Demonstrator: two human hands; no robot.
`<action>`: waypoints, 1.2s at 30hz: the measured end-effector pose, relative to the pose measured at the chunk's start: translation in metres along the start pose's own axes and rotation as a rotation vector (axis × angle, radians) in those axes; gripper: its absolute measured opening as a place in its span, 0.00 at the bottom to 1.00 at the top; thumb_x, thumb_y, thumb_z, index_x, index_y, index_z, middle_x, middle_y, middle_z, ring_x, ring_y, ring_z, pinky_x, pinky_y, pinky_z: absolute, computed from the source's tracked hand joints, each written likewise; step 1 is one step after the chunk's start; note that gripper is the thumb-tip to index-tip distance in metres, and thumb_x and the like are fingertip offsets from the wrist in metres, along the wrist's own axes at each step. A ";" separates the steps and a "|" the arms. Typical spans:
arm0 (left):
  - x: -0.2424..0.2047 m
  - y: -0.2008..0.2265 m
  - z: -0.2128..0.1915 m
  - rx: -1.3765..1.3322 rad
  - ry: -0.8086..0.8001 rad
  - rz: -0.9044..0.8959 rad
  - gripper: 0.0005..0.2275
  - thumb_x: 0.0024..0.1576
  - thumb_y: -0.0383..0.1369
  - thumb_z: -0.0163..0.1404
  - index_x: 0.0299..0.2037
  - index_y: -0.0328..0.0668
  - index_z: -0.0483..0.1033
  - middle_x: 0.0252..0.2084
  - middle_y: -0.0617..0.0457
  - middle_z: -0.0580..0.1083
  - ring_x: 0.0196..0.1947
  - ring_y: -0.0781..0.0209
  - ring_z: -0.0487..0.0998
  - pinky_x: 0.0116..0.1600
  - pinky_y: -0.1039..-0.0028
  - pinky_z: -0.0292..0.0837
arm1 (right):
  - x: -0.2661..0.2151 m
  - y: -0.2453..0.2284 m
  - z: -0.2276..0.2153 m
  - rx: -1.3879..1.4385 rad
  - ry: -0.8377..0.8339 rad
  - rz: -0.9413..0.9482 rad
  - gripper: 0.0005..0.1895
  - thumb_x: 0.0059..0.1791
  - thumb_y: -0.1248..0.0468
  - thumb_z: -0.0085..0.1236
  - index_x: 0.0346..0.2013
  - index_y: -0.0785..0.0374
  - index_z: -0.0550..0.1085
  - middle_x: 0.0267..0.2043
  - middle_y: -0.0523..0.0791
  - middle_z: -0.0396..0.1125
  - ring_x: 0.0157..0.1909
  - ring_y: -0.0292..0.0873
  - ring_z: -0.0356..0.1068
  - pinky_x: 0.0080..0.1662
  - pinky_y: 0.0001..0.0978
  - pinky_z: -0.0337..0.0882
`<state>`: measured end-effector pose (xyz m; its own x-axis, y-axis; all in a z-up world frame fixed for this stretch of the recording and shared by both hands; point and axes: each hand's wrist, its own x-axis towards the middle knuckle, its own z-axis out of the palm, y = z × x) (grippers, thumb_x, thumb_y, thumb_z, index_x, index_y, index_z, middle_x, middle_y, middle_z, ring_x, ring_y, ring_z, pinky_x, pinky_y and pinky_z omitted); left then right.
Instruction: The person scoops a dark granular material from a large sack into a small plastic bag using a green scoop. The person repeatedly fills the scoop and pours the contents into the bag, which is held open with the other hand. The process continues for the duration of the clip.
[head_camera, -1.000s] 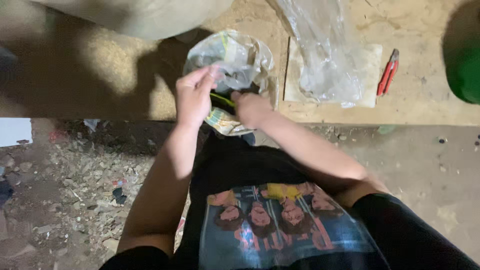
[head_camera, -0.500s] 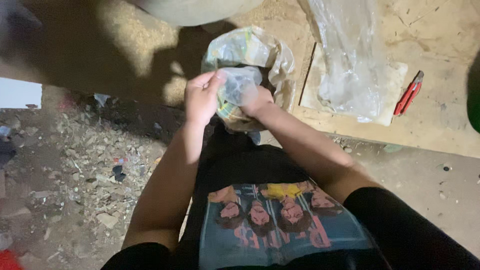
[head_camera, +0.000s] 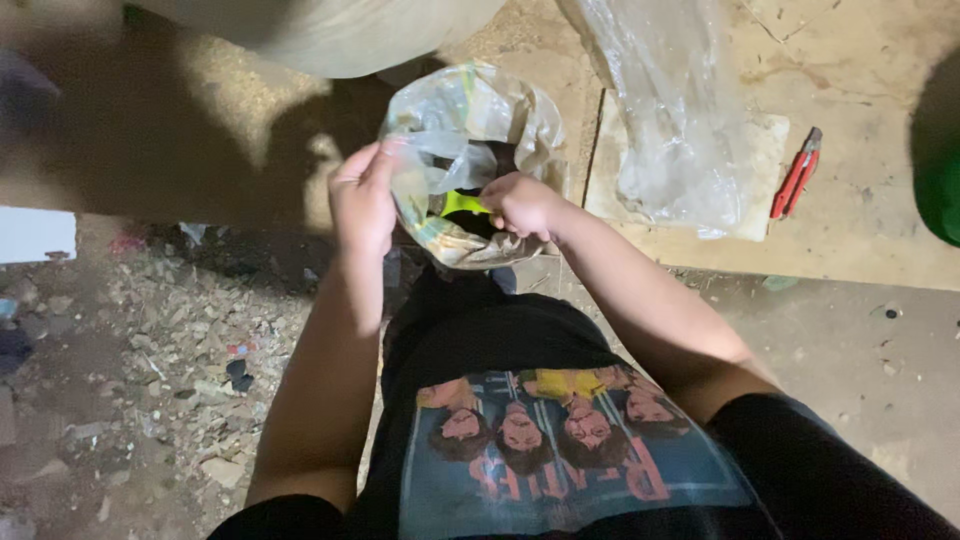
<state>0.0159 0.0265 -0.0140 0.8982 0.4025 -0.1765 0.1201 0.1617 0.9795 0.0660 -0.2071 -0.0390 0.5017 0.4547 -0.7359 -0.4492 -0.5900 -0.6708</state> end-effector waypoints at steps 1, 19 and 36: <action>0.002 0.005 0.000 0.034 -0.016 0.028 0.11 0.63 0.31 0.55 0.49 0.30 0.81 0.42 0.50 0.82 0.39 0.68 0.80 0.46 0.77 0.76 | -0.011 -0.006 -0.003 -0.111 0.032 -0.035 0.15 0.55 0.58 0.48 0.49 0.62 0.78 0.26 0.43 0.71 0.25 0.38 0.65 0.33 0.38 0.64; -0.003 0.038 0.017 0.554 -0.158 0.201 0.06 0.60 0.31 0.58 0.41 0.37 0.82 0.29 0.57 0.77 0.27 0.72 0.72 0.35 0.78 0.68 | -0.160 0.039 -0.037 -0.300 0.369 -0.202 0.14 0.49 0.58 0.54 0.37 0.64 0.81 0.32 0.50 0.75 0.36 0.48 0.75 0.43 0.39 0.72; -0.005 0.070 0.023 0.583 -0.404 0.165 0.06 0.58 0.34 0.58 0.34 0.42 0.84 0.21 0.56 0.79 0.21 0.70 0.80 0.31 0.76 0.73 | -0.212 -0.057 -0.020 -0.295 0.628 -0.214 0.14 0.46 0.60 0.55 0.38 0.66 0.82 0.27 0.52 0.74 0.30 0.45 0.73 0.39 0.37 0.72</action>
<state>0.0294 0.0151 0.0578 0.9966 -0.0018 -0.0825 0.0740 -0.4237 0.9028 0.0001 -0.2830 0.1571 0.9261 0.1637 -0.3400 -0.1201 -0.7264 -0.6767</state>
